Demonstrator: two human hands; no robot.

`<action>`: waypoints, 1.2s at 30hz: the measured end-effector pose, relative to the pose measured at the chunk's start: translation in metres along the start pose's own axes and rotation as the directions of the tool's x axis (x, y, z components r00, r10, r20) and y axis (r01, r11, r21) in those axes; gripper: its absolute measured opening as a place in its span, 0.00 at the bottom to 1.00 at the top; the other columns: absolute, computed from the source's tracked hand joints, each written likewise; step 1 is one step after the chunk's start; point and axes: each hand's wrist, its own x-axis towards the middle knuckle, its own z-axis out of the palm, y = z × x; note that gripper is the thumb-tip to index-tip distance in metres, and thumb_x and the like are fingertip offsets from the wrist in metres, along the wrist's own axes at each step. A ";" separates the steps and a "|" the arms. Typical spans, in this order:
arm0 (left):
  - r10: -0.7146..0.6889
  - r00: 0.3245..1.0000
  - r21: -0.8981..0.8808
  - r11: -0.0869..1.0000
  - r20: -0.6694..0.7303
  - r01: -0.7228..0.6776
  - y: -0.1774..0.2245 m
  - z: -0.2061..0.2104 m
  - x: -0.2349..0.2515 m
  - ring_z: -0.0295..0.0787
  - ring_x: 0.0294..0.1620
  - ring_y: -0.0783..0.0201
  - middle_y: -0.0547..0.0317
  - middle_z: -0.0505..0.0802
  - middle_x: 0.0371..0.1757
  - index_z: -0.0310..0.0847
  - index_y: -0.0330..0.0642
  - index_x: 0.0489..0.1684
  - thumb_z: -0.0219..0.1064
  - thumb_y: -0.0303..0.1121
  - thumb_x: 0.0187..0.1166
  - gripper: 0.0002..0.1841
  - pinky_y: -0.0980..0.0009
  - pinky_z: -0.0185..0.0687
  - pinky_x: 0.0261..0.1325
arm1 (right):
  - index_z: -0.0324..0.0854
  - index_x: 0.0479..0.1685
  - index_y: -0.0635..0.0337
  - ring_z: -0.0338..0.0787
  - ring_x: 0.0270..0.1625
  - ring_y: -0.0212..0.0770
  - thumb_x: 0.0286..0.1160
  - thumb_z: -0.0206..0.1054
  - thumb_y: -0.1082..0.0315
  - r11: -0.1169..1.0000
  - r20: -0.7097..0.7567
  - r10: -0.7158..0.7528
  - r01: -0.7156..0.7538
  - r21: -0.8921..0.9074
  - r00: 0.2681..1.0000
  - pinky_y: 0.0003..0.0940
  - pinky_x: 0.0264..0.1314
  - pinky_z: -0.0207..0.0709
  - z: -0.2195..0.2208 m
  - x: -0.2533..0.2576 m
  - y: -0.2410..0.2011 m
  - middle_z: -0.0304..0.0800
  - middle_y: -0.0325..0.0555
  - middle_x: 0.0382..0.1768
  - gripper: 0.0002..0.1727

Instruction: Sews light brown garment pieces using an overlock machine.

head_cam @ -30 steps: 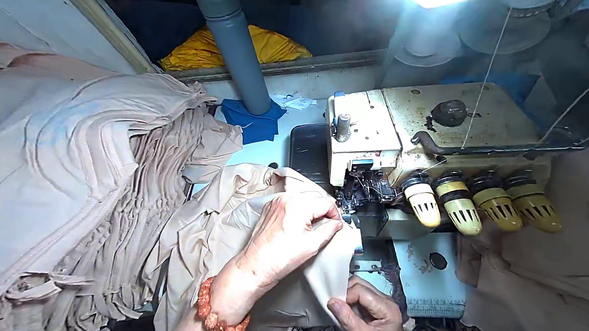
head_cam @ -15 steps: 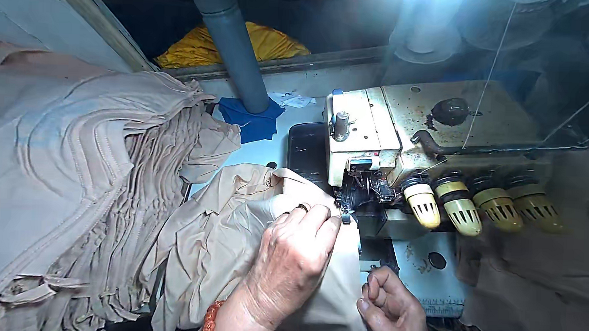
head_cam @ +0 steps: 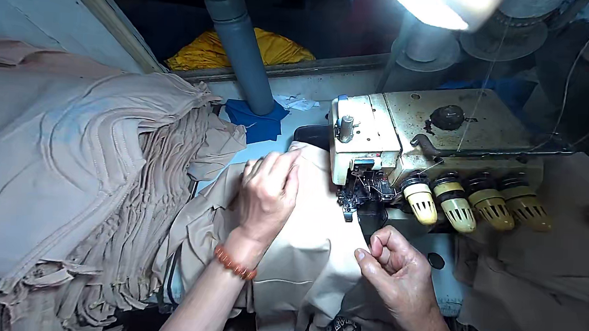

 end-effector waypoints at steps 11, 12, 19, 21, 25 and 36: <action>-0.732 0.655 -0.203 0.624 0.186 0.755 -0.051 -0.115 -0.140 0.86 0.17 0.73 0.63 0.90 0.24 0.78 0.26 0.52 0.59 0.30 0.83 0.13 0.72 0.86 0.22 | 0.74 0.30 0.49 0.69 0.16 0.13 0.60 0.70 0.75 1.000 0.074 0.023 -0.024 0.013 0.997 0.09 0.17 0.62 -0.005 -0.011 0.002 0.72 0.20 0.15 0.10; -0.712 0.695 -0.283 0.648 0.106 0.707 -0.059 -0.126 -0.119 0.89 0.21 0.74 0.64 0.92 0.28 0.76 0.28 0.54 0.58 0.29 0.83 0.12 0.72 0.90 0.28 | 0.75 0.31 0.50 0.70 0.17 0.13 0.60 0.70 0.76 0.999 0.124 0.039 -0.036 -0.030 0.991 0.09 0.18 0.63 -0.007 -0.020 -0.001 0.73 0.21 0.16 0.10; -0.355 0.931 -0.019 0.935 -0.087 0.355 -0.088 -0.144 0.075 0.88 0.47 0.72 0.45 0.88 0.52 0.71 0.26 0.69 0.54 0.32 0.89 0.19 0.68 0.86 0.57 | 0.75 0.33 0.59 0.74 0.21 0.19 0.66 0.74 0.76 0.956 0.407 0.267 -0.293 0.003 0.874 0.18 0.26 0.69 0.004 -0.063 0.002 0.77 0.28 0.19 0.10; -0.386 0.918 -0.093 0.915 0.086 0.394 -0.096 -0.115 0.106 0.90 0.50 0.62 0.39 0.89 0.55 0.68 0.26 0.72 0.59 0.29 0.85 0.21 0.61 0.86 0.59 | 0.74 0.38 0.55 0.75 0.20 0.18 0.64 0.75 0.77 0.896 0.396 0.386 -0.441 0.053 0.833 0.18 0.25 0.70 0.010 -0.064 0.005 0.79 0.23 0.19 0.13; -0.404 0.811 -0.156 0.849 0.423 0.505 -0.094 -0.075 0.082 0.87 0.67 0.50 0.38 0.82 0.75 0.68 0.33 0.79 0.66 0.30 0.82 0.26 0.51 0.84 0.67 | 0.75 0.52 0.60 0.95 0.37 0.30 0.67 0.71 0.82 0.774 0.420 0.502 -0.610 0.173 0.756 0.31 0.46 0.89 0.006 -0.065 0.008 0.97 0.35 0.35 0.17; -0.356 0.839 -0.324 0.803 0.411 0.500 -0.049 -0.055 -0.061 0.89 0.58 0.70 0.63 0.95 0.51 0.91 0.40 0.40 0.67 0.34 0.81 0.09 0.62 0.82 0.67 | 0.88 0.42 0.63 0.94 0.36 0.24 0.72 0.70 0.79 0.826 0.506 0.427 -0.551 0.120 0.749 0.26 0.45 0.89 -0.009 -0.074 0.017 0.97 0.34 0.33 0.05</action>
